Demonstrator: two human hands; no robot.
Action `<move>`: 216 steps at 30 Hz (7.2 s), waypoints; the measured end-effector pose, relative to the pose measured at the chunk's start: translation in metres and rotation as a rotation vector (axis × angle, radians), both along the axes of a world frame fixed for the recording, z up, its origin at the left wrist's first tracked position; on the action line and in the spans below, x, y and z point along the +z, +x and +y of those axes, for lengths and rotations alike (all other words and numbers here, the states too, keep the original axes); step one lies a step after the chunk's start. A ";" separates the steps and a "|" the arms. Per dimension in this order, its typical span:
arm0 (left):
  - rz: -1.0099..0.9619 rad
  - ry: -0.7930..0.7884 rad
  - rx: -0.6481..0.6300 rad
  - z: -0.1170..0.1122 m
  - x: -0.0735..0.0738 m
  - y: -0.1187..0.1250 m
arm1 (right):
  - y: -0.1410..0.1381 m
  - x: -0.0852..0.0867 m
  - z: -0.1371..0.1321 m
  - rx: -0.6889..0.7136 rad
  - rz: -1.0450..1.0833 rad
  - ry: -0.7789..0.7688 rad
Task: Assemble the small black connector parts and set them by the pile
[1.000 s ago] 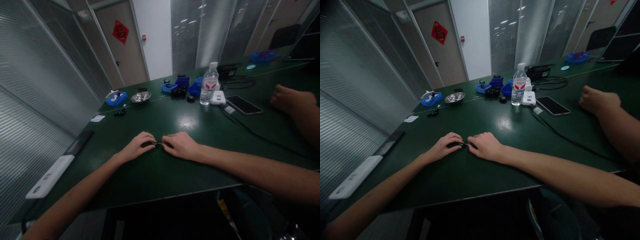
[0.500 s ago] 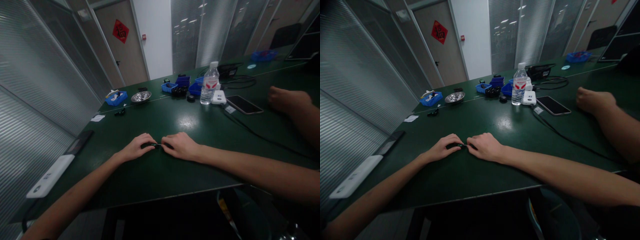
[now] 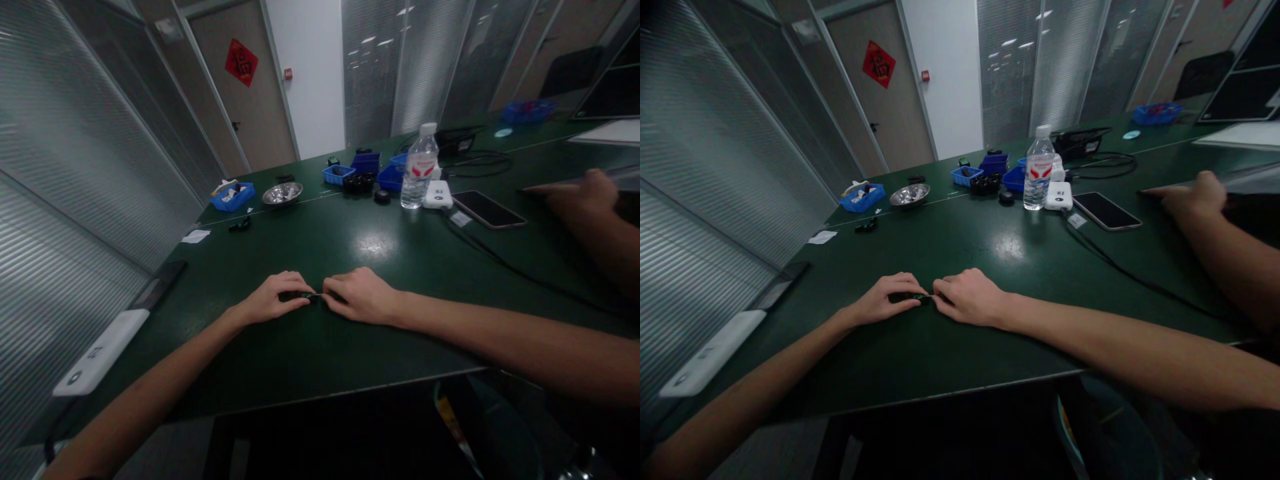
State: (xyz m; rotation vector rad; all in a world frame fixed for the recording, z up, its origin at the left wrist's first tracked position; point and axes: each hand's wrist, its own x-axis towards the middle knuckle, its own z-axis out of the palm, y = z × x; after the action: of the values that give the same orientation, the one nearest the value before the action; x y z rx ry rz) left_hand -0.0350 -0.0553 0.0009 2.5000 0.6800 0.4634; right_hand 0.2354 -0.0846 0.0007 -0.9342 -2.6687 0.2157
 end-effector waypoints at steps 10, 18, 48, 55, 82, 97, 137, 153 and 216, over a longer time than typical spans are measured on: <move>-0.061 -0.017 -0.003 0.003 0.000 0.001 | 0.000 0.000 0.001 -0.011 0.029 -0.002; -0.077 -0.028 0.004 0.005 -0.001 -0.002 | 0.000 0.000 0.001 -0.024 0.028 -0.008; -0.036 -0.087 0.004 0.002 0.002 0.000 | -0.003 -0.002 -0.001 -0.015 0.010 0.007; 0.024 0.000 -0.052 0.004 -0.004 0.001 | -0.004 -0.004 -0.001 0.005 0.027 0.047; -0.027 -0.050 -0.025 0.001 0.000 0.003 | -0.003 -0.002 0.000 0.018 0.009 0.028; -0.023 -0.045 -0.025 0.002 -0.001 0.004 | -0.003 -0.002 -0.001 0.035 -0.007 0.048; 0.008 -0.048 -0.022 0.002 0.001 0.005 | -0.002 -0.001 -0.002 0.079 0.013 0.038; -0.013 -0.046 0.000 0.002 0.002 0.007 | -0.003 0.002 -0.003 0.083 -0.011 0.025; -0.032 -0.019 -0.034 -0.001 0.005 0.003 | 0.002 0.014 -0.003 -0.105 -0.155 0.112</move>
State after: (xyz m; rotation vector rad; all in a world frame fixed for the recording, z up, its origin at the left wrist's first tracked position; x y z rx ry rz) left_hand -0.0317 -0.0561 0.0058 2.4769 0.6255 0.4811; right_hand 0.2375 -0.0876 0.0144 -1.0917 -2.7276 -0.0307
